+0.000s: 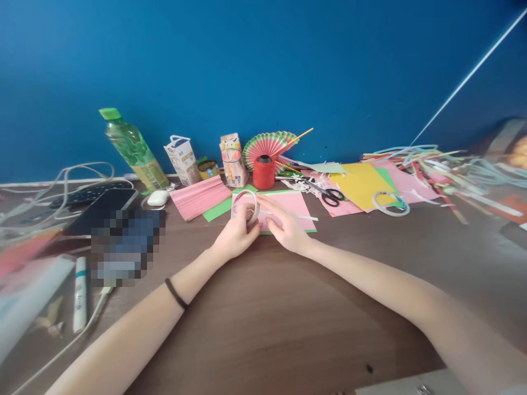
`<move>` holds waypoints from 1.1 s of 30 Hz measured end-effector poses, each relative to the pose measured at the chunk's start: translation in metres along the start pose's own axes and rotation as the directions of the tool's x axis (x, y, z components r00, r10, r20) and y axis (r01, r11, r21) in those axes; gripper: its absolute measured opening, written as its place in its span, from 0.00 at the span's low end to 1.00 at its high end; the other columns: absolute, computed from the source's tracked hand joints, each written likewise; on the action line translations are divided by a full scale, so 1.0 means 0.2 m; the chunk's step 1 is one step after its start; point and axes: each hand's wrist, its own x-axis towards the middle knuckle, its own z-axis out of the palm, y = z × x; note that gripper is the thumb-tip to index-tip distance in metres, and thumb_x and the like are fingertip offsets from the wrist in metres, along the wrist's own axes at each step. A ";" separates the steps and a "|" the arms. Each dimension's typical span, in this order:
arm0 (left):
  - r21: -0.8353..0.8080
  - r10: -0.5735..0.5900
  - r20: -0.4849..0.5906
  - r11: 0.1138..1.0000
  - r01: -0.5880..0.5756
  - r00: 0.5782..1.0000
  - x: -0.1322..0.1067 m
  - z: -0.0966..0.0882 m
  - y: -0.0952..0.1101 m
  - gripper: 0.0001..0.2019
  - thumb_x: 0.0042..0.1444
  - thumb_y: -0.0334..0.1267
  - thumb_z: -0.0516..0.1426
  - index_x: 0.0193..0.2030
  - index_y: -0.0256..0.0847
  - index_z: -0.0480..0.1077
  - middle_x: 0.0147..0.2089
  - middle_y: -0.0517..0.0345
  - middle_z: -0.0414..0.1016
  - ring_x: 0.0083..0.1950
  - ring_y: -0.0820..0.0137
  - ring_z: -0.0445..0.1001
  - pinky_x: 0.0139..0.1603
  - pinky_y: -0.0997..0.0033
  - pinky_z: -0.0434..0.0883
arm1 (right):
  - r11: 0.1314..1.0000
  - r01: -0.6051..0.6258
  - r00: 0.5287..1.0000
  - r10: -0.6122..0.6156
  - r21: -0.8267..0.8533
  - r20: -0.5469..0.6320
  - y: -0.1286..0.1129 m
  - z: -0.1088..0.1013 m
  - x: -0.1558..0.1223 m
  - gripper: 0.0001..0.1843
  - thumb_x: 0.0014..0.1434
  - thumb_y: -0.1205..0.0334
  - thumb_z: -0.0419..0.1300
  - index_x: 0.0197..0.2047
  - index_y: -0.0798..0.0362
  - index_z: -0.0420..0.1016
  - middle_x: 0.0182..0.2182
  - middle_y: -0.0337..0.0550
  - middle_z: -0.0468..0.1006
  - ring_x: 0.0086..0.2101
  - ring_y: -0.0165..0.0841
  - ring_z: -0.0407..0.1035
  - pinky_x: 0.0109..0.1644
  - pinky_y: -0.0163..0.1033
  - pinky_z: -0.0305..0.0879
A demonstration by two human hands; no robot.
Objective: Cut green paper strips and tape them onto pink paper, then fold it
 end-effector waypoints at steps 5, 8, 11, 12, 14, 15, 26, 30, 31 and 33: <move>-0.061 0.034 0.020 0.998 -0.033 0.999 0.01 -0.01 -0.01 0.16 0.50 0.28 0.46 0.47 0.40 0.54 0.30 0.63 0.67 0.32 0.74 0.68 0.33 0.75 0.64 | 0.987 -0.072 0.997 0.073 0.145 -0.007 0.00 0.00 -0.01 0.22 0.57 0.72 0.46 0.55 0.50 0.58 0.60 0.45 0.58 0.60 0.33 0.51 0.62 0.45 0.53; -0.056 0.009 0.017 0.998 -0.008 1.000 0.01 -0.03 0.01 0.15 0.52 0.28 0.45 0.48 0.40 0.56 0.32 0.61 0.69 0.34 0.74 0.68 0.34 0.74 0.65 | 0.977 -0.114 0.993 0.120 0.180 -0.019 -0.01 0.00 -0.01 0.17 0.58 0.70 0.48 0.51 0.50 0.58 0.60 0.47 0.57 0.61 0.33 0.49 0.63 0.46 0.51; -0.035 -0.020 0.022 0.999 0.021 1.000 0.00 -0.03 0.02 0.16 0.53 0.29 0.45 0.49 0.40 0.57 0.34 0.60 0.70 0.33 0.74 0.68 0.33 0.75 0.65 | 0.969 -0.140 0.988 0.151 0.205 -0.041 -0.01 0.00 -0.01 0.12 0.59 0.67 0.49 0.46 0.50 0.59 0.60 0.48 0.59 0.61 0.33 0.50 0.62 0.47 0.51; -0.026 -0.025 0.019 0.999 0.026 1.000 0.00 -0.03 0.02 0.16 0.53 0.29 0.45 0.50 0.40 0.58 0.34 0.60 0.70 0.33 0.73 0.68 0.34 0.75 0.65 | 0.964 -0.144 0.987 0.158 0.223 -0.042 -0.01 0.01 -0.01 0.10 0.59 0.66 0.49 0.45 0.50 0.58 0.59 0.48 0.60 0.60 0.33 0.51 0.62 0.47 0.52; -0.013 -0.028 0.014 1.000 0.029 0.999 0.01 -0.04 0.02 0.17 0.54 0.30 0.45 0.51 0.40 0.58 0.34 0.60 0.71 0.33 0.73 0.68 0.37 0.74 0.65 | 0.954 -0.162 0.984 0.176 0.253 -0.036 -0.01 0.01 -0.01 0.06 0.60 0.64 0.49 0.42 0.49 0.58 0.57 0.47 0.63 0.58 0.32 0.56 0.60 0.45 0.55; -0.010 -0.029 0.016 1.000 0.030 0.999 0.01 -0.04 0.02 0.17 0.54 0.30 0.44 0.51 0.40 0.58 0.33 0.60 0.71 0.33 0.73 0.68 0.38 0.73 0.65 | 0.950 -0.174 0.982 0.189 0.260 -0.033 -0.01 0.01 -0.01 0.05 0.60 0.63 0.49 0.41 0.48 0.58 0.56 0.47 0.64 0.57 0.31 0.58 0.59 0.45 0.56; 0.032 -0.082 -0.007 0.996 0.082 0.997 0.00 -0.04 0.00 0.14 0.57 0.35 0.43 0.48 0.39 0.61 0.30 0.60 0.68 0.31 0.72 0.67 0.37 0.71 0.65 | 0.947 -0.266 0.963 0.271 0.181 0.000 -0.02 -0.01 -0.01 0.05 0.61 0.61 0.46 0.33 0.49 0.54 0.55 0.52 0.67 0.37 0.33 0.73 0.40 0.43 0.67; 0.051 -0.087 -0.010 0.995 0.087 0.996 0.00 -0.04 0.00 0.15 0.56 0.35 0.43 0.48 0.39 0.62 0.31 0.59 0.69 0.31 0.71 0.67 0.36 0.71 0.65 | 0.945 -0.265 0.964 0.267 0.189 0.019 -0.02 -0.01 0.00 0.04 0.61 0.62 0.46 0.33 0.48 0.54 0.55 0.52 0.67 0.40 0.34 0.72 0.42 0.43 0.66; 0.065 -0.094 -0.017 0.993 0.094 0.995 0.00 -0.04 0.00 0.15 0.56 0.35 0.43 0.48 0.39 0.62 0.30 0.59 0.69 0.31 0.71 0.67 0.35 0.71 0.65 | 0.946 -0.263 0.964 0.263 0.192 0.024 -0.02 -0.01 -0.01 0.04 0.61 0.63 0.46 0.33 0.48 0.54 0.55 0.52 0.67 0.43 0.35 0.71 0.44 0.43 0.66; 0.089 -0.112 -0.034 0.989 0.115 0.993 0.00 -0.04 0.00 0.15 0.56 0.35 0.43 0.47 0.39 0.63 0.30 0.59 0.69 0.31 0.71 0.67 0.35 0.71 0.65 | 0.948 -0.257 0.966 0.254 0.190 0.037 -0.02 -0.01 -0.01 0.04 0.61 0.64 0.45 0.33 0.48 0.54 0.55 0.52 0.67 0.48 0.35 0.69 0.46 0.44 0.64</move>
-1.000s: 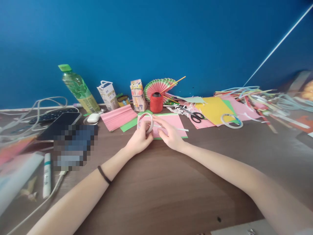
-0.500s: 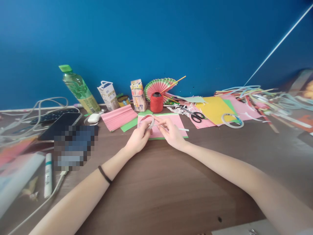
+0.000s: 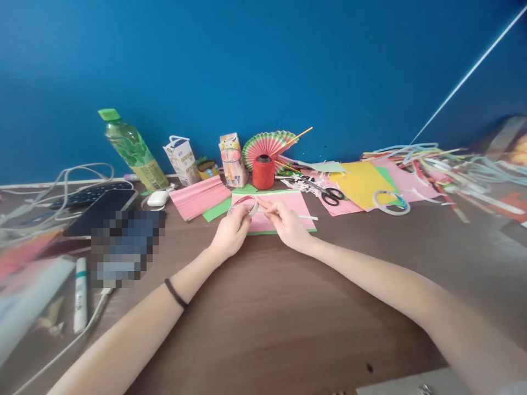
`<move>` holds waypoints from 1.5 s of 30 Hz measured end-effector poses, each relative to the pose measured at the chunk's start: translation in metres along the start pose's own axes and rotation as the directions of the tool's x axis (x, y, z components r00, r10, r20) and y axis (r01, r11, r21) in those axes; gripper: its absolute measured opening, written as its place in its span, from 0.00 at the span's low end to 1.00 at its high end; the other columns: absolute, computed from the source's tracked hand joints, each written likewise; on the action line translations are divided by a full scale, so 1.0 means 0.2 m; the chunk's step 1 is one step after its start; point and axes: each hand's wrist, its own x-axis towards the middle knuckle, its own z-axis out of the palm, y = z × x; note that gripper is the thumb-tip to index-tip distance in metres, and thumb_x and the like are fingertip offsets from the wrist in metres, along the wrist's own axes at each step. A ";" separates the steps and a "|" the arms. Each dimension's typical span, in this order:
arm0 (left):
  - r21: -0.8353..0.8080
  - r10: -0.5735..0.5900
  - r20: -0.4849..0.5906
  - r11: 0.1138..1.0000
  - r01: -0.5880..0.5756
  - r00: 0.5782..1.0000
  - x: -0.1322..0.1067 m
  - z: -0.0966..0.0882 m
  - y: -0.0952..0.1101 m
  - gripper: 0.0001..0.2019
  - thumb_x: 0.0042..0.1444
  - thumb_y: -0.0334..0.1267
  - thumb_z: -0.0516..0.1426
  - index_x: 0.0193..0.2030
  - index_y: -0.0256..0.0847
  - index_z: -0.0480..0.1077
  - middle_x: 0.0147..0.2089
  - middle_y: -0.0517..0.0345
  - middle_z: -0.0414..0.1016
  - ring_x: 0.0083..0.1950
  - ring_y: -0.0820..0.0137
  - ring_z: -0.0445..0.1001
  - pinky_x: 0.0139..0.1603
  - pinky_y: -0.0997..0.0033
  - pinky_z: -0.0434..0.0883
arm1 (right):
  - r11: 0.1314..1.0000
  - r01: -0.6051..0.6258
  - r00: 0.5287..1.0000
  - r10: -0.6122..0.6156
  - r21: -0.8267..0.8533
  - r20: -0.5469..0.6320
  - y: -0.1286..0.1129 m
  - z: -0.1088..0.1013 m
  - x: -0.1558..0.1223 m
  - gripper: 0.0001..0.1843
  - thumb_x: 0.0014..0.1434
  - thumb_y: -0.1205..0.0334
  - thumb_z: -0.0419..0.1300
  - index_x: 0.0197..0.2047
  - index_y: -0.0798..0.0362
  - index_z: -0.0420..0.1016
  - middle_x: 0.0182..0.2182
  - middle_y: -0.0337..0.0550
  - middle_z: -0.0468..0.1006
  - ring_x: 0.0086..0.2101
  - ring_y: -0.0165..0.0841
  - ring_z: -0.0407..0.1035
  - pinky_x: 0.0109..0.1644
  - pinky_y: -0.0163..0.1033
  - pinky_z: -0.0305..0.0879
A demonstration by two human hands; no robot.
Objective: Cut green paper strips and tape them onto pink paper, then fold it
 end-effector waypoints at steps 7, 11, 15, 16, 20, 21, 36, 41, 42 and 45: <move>0.001 -0.016 -0.039 1.000 0.016 0.999 -0.01 -0.01 -0.01 0.12 0.55 0.36 0.44 0.41 0.41 0.65 0.26 0.63 0.66 0.28 0.73 0.66 0.34 0.74 0.64 | 0.998 -0.026 0.998 0.029 -0.059 0.049 -0.01 -0.01 0.00 0.04 0.61 0.63 0.45 0.33 0.48 0.53 0.55 0.54 0.67 0.45 0.37 0.70 0.43 0.44 0.65; -0.024 -0.016 -0.060 1.000 0.014 0.998 -0.01 -0.01 0.01 0.11 0.53 0.35 0.45 0.39 0.41 0.66 0.23 0.64 0.62 0.26 0.73 0.64 0.32 0.75 0.63 | 0.998 -0.023 0.998 0.027 -0.060 0.060 -0.01 -0.01 0.00 0.04 0.61 0.63 0.45 0.33 0.48 0.53 0.53 0.55 0.68 0.46 0.38 0.70 0.44 0.46 0.64; -0.070 -0.033 -0.072 0.997 0.028 0.997 -0.01 -0.01 0.02 0.10 0.52 0.35 0.45 0.37 0.40 0.65 0.21 0.65 0.60 0.24 0.74 0.61 0.30 0.75 0.61 | 0.999 -0.008 0.998 0.011 -0.049 0.061 -0.01 0.00 -0.01 0.04 0.61 0.63 0.45 0.33 0.48 0.53 0.53 0.54 0.69 0.55 0.38 0.61 0.47 0.47 0.63; -0.079 -0.044 -0.079 0.996 0.038 0.996 -0.01 -0.01 0.02 0.10 0.51 0.36 0.45 0.36 0.40 0.65 0.21 0.66 0.59 0.23 0.74 0.60 0.30 0.75 0.61 | 0.999 -0.002 0.998 0.004 -0.045 0.062 -0.01 0.00 -0.01 0.04 0.61 0.63 0.45 0.33 0.48 0.53 0.53 0.53 0.69 0.56 0.37 0.59 0.49 0.47 0.62; -0.081 -0.066 -0.098 0.995 0.058 0.993 -0.01 -0.01 0.01 0.09 0.50 0.36 0.46 0.34 0.40 0.65 0.19 0.67 0.58 0.22 0.75 0.59 0.29 0.75 0.61 | 0.999 0.016 0.998 -0.013 -0.044 0.068 -0.01 0.00 -0.01 0.04 0.61 0.63 0.46 0.33 0.48 0.54 0.53 0.52 0.69 0.56 0.36 0.60 0.50 0.47 0.62; -0.077 -0.058 -0.092 0.996 0.050 0.994 -0.01 -0.01 0.01 0.08 0.50 0.36 0.46 0.34 0.40 0.65 0.19 0.67 0.59 0.22 0.75 0.59 0.29 0.75 0.61 | 0.999 0.012 0.998 -0.009 -0.047 0.061 -0.01 0.00 -0.01 0.04 0.61 0.62 0.46 0.33 0.48 0.54 0.52 0.52 0.70 0.54 0.37 0.63 0.48 0.46 0.64; 0.000 0.008 -0.012 1.000 -0.008 1.000 -0.01 0.00 0.00 0.14 0.49 0.35 0.46 0.42 0.38 0.66 0.40 0.52 0.76 0.38 0.64 0.74 0.37 0.68 0.68 | 0.999 -0.031 0.997 0.033 0.028 -0.068 0.01 0.00 0.01 0.05 0.59 0.57 0.50 0.34 0.49 0.59 0.45 0.48 0.76 0.46 0.35 0.70 0.46 0.43 0.68; -0.018 -0.006 0.005 1.000 0.006 1.000 -0.01 -0.01 0.00 0.15 0.50 0.36 0.46 0.43 0.39 0.66 0.39 0.53 0.76 0.37 0.65 0.74 0.40 0.67 0.68 | 1.000 -0.016 0.995 0.018 0.019 -0.094 0.01 0.00 0.01 0.06 0.58 0.57 0.51 0.33 0.49 0.60 0.41 0.46 0.78 0.44 0.36 0.72 0.45 0.42 0.69; -0.019 -0.008 0.008 1.000 0.008 1.000 -0.01 -0.01 0.00 0.15 0.50 0.36 0.46 0.43 0.39 0.66 0.38 0.54 0.76 0.36 0.66 0.73 0.41 0.67 0.68 | 1.000 -0.019 0.995 0.020 0.016 -0.099 0.01 0.00 0.01 0.07 0.58 0.56 0.52 0.32 0.49 0.61 0.40 0.45 0.78 0.44 0.36 0.72 0.45 0.42 0.69; -0.007 -0.023 0.000 1.000 0.023 1.000 -0.01 -0.01 0.00 0.15 0.51 0.37 0.46 0.43 0.39 0.67 0.35 0.56 0.75 0.31 0.69 0.71 0.38 0.69 0.67 | 1.000 -0.030 0.993 0.031 0.007 -0.114 0.00 0.00 0.02 0.07 0.57 0.56 0.53 0.32 0.50 0.62 0.39 0.44 0.78 0.42 0.36 0.73 0.45 0.42 0.70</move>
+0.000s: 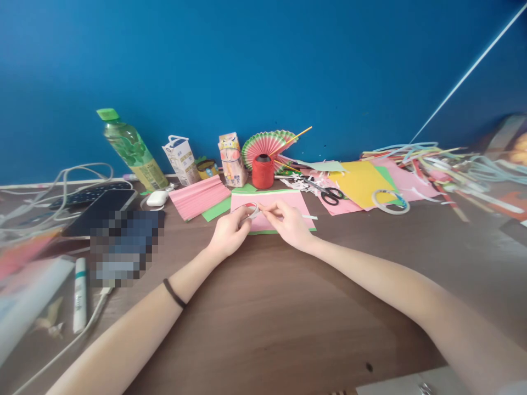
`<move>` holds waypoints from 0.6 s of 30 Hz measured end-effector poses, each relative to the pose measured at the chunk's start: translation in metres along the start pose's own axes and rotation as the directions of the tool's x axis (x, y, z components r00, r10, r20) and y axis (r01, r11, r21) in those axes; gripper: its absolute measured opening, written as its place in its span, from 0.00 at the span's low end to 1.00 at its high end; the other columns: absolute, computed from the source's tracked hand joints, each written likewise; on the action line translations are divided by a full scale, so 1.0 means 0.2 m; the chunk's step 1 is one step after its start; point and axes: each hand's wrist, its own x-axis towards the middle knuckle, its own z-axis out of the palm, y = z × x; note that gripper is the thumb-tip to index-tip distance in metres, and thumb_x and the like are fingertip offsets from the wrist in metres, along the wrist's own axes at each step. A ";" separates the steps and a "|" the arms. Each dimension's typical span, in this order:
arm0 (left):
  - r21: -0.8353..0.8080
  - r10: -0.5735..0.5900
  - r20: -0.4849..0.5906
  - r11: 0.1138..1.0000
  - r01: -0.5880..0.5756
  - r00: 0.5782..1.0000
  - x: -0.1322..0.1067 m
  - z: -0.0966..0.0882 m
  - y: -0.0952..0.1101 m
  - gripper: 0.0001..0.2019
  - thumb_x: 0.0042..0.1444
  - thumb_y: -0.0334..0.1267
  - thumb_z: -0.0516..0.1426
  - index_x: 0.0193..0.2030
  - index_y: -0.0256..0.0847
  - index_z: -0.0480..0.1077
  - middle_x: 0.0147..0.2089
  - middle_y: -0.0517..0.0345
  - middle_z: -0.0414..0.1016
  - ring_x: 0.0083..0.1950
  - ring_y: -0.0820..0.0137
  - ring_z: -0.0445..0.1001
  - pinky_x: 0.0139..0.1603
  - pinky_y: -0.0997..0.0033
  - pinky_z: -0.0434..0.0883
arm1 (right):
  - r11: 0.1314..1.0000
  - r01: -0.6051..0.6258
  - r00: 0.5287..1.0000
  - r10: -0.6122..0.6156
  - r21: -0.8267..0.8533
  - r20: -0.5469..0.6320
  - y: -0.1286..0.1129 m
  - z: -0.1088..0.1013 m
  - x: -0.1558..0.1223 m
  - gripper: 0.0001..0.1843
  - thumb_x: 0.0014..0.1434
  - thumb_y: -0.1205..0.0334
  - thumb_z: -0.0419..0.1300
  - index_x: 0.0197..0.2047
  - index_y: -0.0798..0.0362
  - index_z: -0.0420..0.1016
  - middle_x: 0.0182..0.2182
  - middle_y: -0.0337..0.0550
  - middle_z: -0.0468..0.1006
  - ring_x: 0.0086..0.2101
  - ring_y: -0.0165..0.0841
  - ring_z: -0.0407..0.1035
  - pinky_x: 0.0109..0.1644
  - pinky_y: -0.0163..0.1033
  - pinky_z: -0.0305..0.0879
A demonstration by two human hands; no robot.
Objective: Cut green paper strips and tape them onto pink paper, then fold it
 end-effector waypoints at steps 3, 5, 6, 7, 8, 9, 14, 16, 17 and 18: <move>-0.029 -0.007 -0.015 1.000 0.006 1.000 0.00 0.00 0.00 0.14 0.51 0.37 0.46 0.42 0.38 0.67 0.34 0.58 0.74 0.30 0.71 0.69 0.35 0.71 0.66 | 1.000 -0.006 1.000 0.006 0.004 -0.012 0.00 0.00 0.00 0.07 0.57 0.56 0.53 0.32 0.50 0.63 0.39 0.44 0.78 0.43 0.36 0.73 0.45 0.42 0.70; -0.076 -0.014 -0.014 0.997 0.013 1.000 0.00 0.00 0.00 0.14 0.51 0.37 0.46 0.41 0.38 0.67 0.32 0.59 0.72 0.29 0.72 0.67 0.34 0.72 0.65 | 1.000 -0.002 1.000 0.002 0.013 0.001 0.01 0.00 0.00 0.07 0.57 0.56 0.53 0.32 0.50 0.62 0.40 0.45 0.78 0.44 0.36 0.72 0.46 0.42 0.69; -0.099 -0.021 -0.012 0.995 0.020 1.000 0.00 0.00 -0.01 0.14 0.51 0.37 0.46 0.41 0.38 0.67 0.30 0.60 0.71 0.28 0.72 0.66 0.33 0.73 0.65 | 1.000 0.001 1.000 -0.001 0.013 0.013 0.01 0.00 -0.01 0.06 0.58 0.57 0.52 0.32 0.50 0.62 0.41 0.46 0.78 0.45 0.37 0.71 0.46 0.42 0.69; -0.119 -0.029 -0.013 0.993 0.027 0.999 0.00 0.00 -0.01 0.14 0.51 0.37 0.46 0.40 0.38 0.67 0.28 0.61 0.69 0.28 0.72 0.65 0.32 0.73 0.64 | 1.000 0.007 1.000 -0.007 0.010 0.029 0.02 0.00 -0.01 0.06 0.58 0.57 0.52 0.32 0.49 0.62 0.42 0.46 0.78 0.46 0.36 0.70 0.46 0.42 0.69; -0.136 -0.035 -0.013 0.990 0.033 0.999 0.01 0.00 -0.01 0.13 0.50 0.37 0.46 0.40 0.38 0.67 0.26 0.62 0.67 0.27 0.73 0.63 0.32 0.73 0.63 | 1.000 0.014 0.999 -0.014 0.004 0.045 0.02 0.00 -0.01 0.05 0.59 0.57 0.51 0.33 0.49 0.61 0.43 0.46 0.77 0.47 0.36 0.70 0.46 0.42 0.69; -0.149 -0.039 -0.012 0.988 0.036 0.999 0.01 0.00 -0.01 0.13 0.50 0.37 0.47 0.39 0.38 0.67 0.24 0.62 0.66 0.26 0.73 0.62 0.31 0.74 0.63 | 1.000 0.022 0.998 -0.021 -0.004 0.062 0.02 0.00 -0.01 0.05 0.59 0.58 0.50 0.33 0.49 0.61 0.44 0.46 0.76 0.48 0.36 0.69 0.46 0.42 0.68; -0.255 -0.071 -0.011 0.965 0.066 0.997 0.01 0.00 -0.01 0.13 0.48 0.39 0.48 0.38 0.38 0.67 0.22 0.64 0.61 0.25 0.74 0.59 0.29 0.74 0.60 | 0.997 0.064 0.989 -0.058 -0.039 0.133 0.02 -0.01 -0.02 0.03 0.61 0.61 0.47 0.35 0.48 0.59 0.51 0.49 0.71 0.53 0.37 0.62 0.49 0.45 0.66; -0.323 -0.085 0.001 0.943 0.081 0.996 0.01 0.00 -0.01 0.12 0.48 0.39 0.48 0.37 0.38 0.66 0.22 0.65 0.59 0.25 0.74 0.58 0.28 0.74 0.59 | 0.995 0.076 0.985 -0.066 -0.061 0.157 0.02 -0.01 -0.02 0.03 0.61 0.62 0.46 0.35 0.48 0.58 0.53 0.50 0.69 0.55 0.36 0.60 0.50 0.46 0.65; -0.353 -0.090 0.009 0.931 0.087 0.996 0.01 0.00 -0.01 0.12 0.48 0.39 0.48 0.37 0.38 0.66 0.22 0.65 0.58 0.25 0.74 0.57 0.28 0.75 0.59 | 0.994 0.081 0.984 -0.068 -0.073 0.167 0.01 -0.01 -0.02 0.03 0.61 0.63 0.46 0.35 0.47 0.57 0.53 0.50 0.69 0.55 0.36 0.60 0.51 0.46 0.65; -0.379 -0.092 0.017 0.921 0.092 0.996 0.01 0.00 0.00 0.11 0.47 0.39 0.48 0.36 0.38 0.65 0.22 0.65 0.57 0.24 0.75 0.57 0.28 0.75 0.58 | 0.993 0.086 0.982 -0.070 -0.083 0.176 0.01 -0.02 -0.02 0.03 0.61 0.63 0.46 0.35 0.47 0.57 0.53 0.50 0.69 0.55 0.36 0.60 0.52 0.47 0.64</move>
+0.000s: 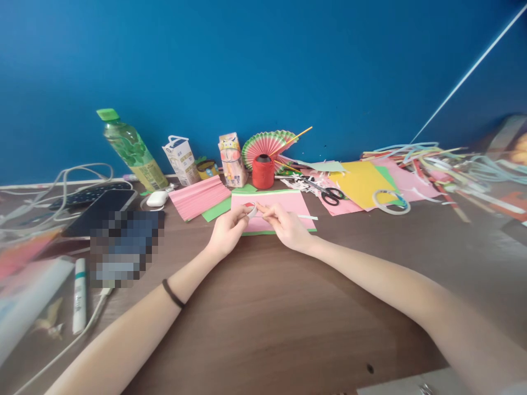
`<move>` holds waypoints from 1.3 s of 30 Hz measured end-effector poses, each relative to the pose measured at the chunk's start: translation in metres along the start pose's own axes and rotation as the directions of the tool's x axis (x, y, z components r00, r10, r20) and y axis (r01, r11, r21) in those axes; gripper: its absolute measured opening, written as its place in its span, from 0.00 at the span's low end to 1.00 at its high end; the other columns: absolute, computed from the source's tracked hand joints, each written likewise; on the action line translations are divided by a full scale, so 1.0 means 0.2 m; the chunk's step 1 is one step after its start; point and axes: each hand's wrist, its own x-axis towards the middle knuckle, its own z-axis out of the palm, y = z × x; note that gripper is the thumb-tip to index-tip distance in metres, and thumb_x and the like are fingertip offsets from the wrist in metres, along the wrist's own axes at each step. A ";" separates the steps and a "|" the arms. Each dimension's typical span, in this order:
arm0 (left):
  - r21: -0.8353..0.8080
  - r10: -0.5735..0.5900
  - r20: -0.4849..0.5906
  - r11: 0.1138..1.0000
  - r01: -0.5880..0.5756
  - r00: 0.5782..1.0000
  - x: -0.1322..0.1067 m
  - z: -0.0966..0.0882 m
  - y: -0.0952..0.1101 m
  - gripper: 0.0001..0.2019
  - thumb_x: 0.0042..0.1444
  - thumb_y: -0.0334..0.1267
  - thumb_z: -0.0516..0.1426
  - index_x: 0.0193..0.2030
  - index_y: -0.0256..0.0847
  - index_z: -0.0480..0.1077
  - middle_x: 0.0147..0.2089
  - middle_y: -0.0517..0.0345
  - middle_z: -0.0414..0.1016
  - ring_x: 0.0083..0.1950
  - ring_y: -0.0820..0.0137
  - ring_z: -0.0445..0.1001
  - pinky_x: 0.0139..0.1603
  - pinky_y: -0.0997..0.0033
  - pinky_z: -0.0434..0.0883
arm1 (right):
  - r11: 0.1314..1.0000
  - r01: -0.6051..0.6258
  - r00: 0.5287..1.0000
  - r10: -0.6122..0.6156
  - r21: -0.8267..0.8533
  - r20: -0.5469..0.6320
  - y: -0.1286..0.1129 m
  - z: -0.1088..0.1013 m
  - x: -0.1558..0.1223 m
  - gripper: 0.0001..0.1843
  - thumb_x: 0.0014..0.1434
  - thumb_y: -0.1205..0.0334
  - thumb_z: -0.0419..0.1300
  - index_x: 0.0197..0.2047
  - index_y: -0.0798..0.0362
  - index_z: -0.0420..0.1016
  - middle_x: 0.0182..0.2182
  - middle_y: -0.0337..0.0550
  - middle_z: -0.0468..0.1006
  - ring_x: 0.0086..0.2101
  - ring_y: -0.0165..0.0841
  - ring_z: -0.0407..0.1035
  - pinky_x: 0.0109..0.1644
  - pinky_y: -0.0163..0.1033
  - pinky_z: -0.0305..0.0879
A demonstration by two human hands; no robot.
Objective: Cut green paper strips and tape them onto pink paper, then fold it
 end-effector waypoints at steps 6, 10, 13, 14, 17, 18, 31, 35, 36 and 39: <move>-0.103 -0.011 0.015 0.995 0.012 1.000 0.00 0.00 0.01 0.09 0.47 0.38 0.49 0.35 0.38 0.64 0.21 0.67 0.55 0.23 0.76 0.55 0.27 0.75 0.57 | 1.000 0.010 1.000 -0.010 -0.003 0.025 0.00 0.00 0.00 0.04 0.62 0.63 0.45 0.34 0.47 0.55 0.54 0.50 0.67 0.55 0.35 0.59 0.54 0.48 0.61; -0.125 -0.018 0.006 0.992 0.019 1.000 0.00 0.00 0.01 0.08 0.47 0.38 0.49 0.34 0.38 0.64 0.21 0.67 0.55 0.23 0.77 0.55 0.27 0.75 0.57 | 1.000 -0.002 0.999 0.001 0.019 0.033 0.01 0.00 0.00 0.04 0.62 0.63 0.45 0.34 0.47 0.54 0.56 0.50 0.66 0.56 0.34 0.59 0.54 0.47 0.60; -0.128 -0.029 0.000 0.991 0.029 1.000 0.00 0.01 0.01 0.09 0.46 0.38 0.50 0.34 0.38 0.63 0.21 0.67 0.55 0.23 0.76 0.55 0.27 0.75 0.57 | 0.999 -0.010 1.000 0.009 0.034 0.026 0.00 0.00 0.00 0.04 0.62 0.62 0.45 0.34 0.47 0.54 0.55 0.50 0.66 0.56 0.34 0.58 0.55 0.47 0.60; -0.133 -0.030 -0.001 0.991 0.029 1.000 0.00 0.01 0.01 0.09 0.46 0.38 0.50 0.35 0.38 0.63 0.21 0.67 0.55 0.23 0.77 0.55 0.27 0.75 0.57 | 0.999 -0.015 1.000 0.014 0.041 0.023 0.00 0.00 0.00 0.04 0.62 0.62 0.45 0.33 0.47 0.54 0.55 0.50 0.66 0.56 0.34 0.58 0.55 0.48 0.60; -0.145 -0.025 0.003 0.989 0.025 1.000 0.00 0.00 0.00 0.10 0.47 0.38 0.50 0.36 0.37 0.64 0.21 0.67 0.56 0.23 0.77 0.56 0.26 0.76 0.57 | 0.997 -0.030 0.999 0.028 0.073 0.019 0.00 0.00 0.01 0.05 0.62 0.62 0.45 0.33 0.47 0.53 0.54 0.50 0.68 0.56 0.35 0.58 0.54 0.48 0.60; -0.142 -0.021 0.003 0.990 0.021 1.000 0.00 0.00 -0.01 0.11 0.48 0.38 0.50 0.37 0.37 0.65 0.22 0.67 0.56 0.24 0.77 0.56 0.26 0.76 0.57 | 0.995 -0.030 1.000 0.030 0.094 0.009 0.00 0.00 0.01 0.05 0.62 0.62 0.45 0.33 0.47 0.52 0.53 0.50 0.69 0.56 0.35 0.59 0.54 0.48 0.60; 0.396 0.100 -0.259 0.918 0.011 0.961 0.02 -0.01 -0.02 0.16 0.56 0.36 0.44 0.48 0.37 0.64 0.33 0.56 0.72 0.33 0.69 0.69 0.37 0.69 0.65 | 0.994 -0.108 0.970 0.107 0.007 -0.218 0.06 -0.01 0.06 0.10 0.57 0.65 0.50 0.43 0.49 0.55 0.44 0.48 0.72 0.48 0.34 0.66 0.51 0.46 0.61; 0.683 0.124 -0.194 0.729 0.044 0.973 0.04 -0.01 -0.03 0.16 0.53 0.30 0.44 0.46 0.35 0.67 0.38 0.48 0.74 0.42 0.61 0.71 0.45 0.62 0.64 | 0.954 -0.200 0.971 0.162 -0.223 -0.178 0.14 -0.02 0.06 0.18 0.51 0.70 0.55 0.45 0.50 0.58 0.39 0.46 0.71 0.42 0.36 0.67 0.46 0.47 0.64; 0.741 0.135 -0.169 0.671 0.036 0.976 0.05 -0.01 -0.04 0.16 0.53 0.29 0.45 0.45 0.34 0.68 0.39 0.47 0.75 0.43 0.60 0.71 0.47 0.61 0.63 | 0.941 -0.199 0.974 0.159 -0.272 -0.163 0.15 -0.02 0.06 0.17 0.50 0.71 0.55 0.44 0.50 0.59 0.37 0.45 0.71 0.41 0.36 0.67 0.45 0.47 0.63; 0.851 0.169 -0.105 0.525 0.001 0.980 0.05 -0.01 -0.07 0.16 0.54 0.30 0.45 0.45 0.34 0.70 0.40 0.46 0.74 0.45 0.57 0.70 0.49 0.58 0.62 | 0.925 -0.186 0.979 0.146 -0.331 -0.141 0.16 -0.03 0.06 0.15 0.50 0.74 0.53 0.41 0.51 0.60 0.34 0.43 0.70 0.38 0.36 0.67 0.44 0.46 0.63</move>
